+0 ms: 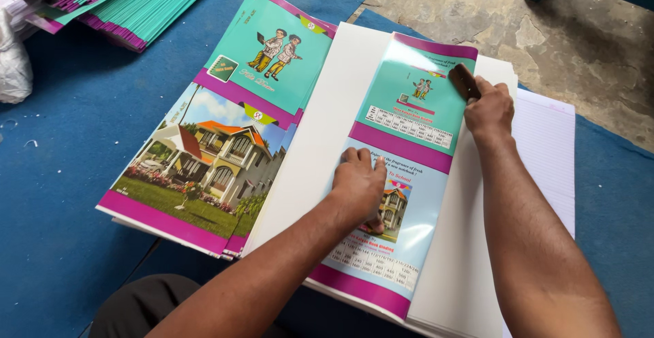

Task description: The person sits on the floor and repeatedly folds a printed cover sheet over a stack of white pages, then presses the fold with a wooden block to crease the spine. The person handles the book and block one at a time, repeating the fold-and-press cycle across the clip.

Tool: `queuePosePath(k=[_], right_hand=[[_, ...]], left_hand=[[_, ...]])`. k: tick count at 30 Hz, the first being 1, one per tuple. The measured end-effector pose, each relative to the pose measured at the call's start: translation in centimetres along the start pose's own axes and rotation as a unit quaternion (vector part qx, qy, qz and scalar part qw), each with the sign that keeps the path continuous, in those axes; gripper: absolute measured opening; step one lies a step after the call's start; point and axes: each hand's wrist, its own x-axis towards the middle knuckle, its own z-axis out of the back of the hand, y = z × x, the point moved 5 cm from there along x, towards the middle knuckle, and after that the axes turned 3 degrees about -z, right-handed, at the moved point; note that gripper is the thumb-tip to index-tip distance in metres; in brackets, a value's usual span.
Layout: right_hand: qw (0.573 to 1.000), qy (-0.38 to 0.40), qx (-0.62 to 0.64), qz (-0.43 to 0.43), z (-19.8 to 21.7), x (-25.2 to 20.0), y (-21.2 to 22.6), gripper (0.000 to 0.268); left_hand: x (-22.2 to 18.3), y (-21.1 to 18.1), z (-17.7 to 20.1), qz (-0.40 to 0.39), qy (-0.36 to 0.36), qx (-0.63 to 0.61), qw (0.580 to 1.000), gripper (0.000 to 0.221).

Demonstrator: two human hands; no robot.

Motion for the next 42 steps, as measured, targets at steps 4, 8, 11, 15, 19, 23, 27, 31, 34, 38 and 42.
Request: queuePosePath(k=[4, 8, 11, 15, 19, 23, 27, 31, 34, 38, 42], right_hand=[[0.999, 0.003, 0.017, -0.040, -0.5, 1.9, -0.3, 0.053], [0.998, -0.004, 0.008, -0.061, -1.7, 4.7, -1.2, 0.051], [0.998, -0.003, -0.042, -0.047, -2.9, 7.0, -2.2, 0.041], [0.996, 0.000, -0.065, -0.053, -4.2, 9.8, -3.2, 0.030], [0.996, 0.011, -0.054, -0.069, -4.2, 10.1, -3.2, 0.028], [0.996, 0.045, 0.028, -0.065, -2.5, 7.8, -3.0, 0.044], [0.994, 0.049, 0.074, -0.067, -1.4, 5.0, -2.4, 0.053], [0.995, 0.055, 0.074, -0.049, -0.3, 2.4, -1.7, 0.052], [0.993, 0.080, 0.077, -0.041, 0.2, 0.3, -1.2, 0.053], [0.992, 0.098, 0.081, -0.023, 0.9, -2.5, -0.8, 0.056], [0.991, 0.110, 0.081, -0.015, 0.8, -4.5, -0.9, 0.055]], left_hand=[[0.0, 0.1, 0.0, 0.000, 0.006, -0.001, 1.000, 0.148], [-0.1, 0.0, 0.1, -0.001, 0.010, -0.006, 1.000, 0.147], [-0.1, 0.0, 0.1, -0.002, 0.010, -0.004, 1.000, 0.147], [-0.1, 0.0, 0.1, -0.004, 0.013, 0.002, 1.000, 0.147], [-0.1, 0.0, 0.0, -0.003, 0.015, 0.006, 1.000, 0.146], [-0.1, 0.0, 0.1, -0.004, 0.022, 0.010, 1.000, 0.146], [-0.2, 0.0, 0.2, -0.006, 0.028, 0.008, 1.000, 0.148], [-0.2, 0.0, 0.2, 0.001, 0.028, 0.009, 1.000, 0.148], [-0.1, 0.1, 0.2, 0.005, 0.011, 0.009, 1.000, 0.147], [0.1, 0.2, -0.1, 0.014, 0.001, 0.010, 1.000, 0.148], [0.1, 0.4, -0.1, 0.019, -0.027, 0.005, 0.999, 0.147]])
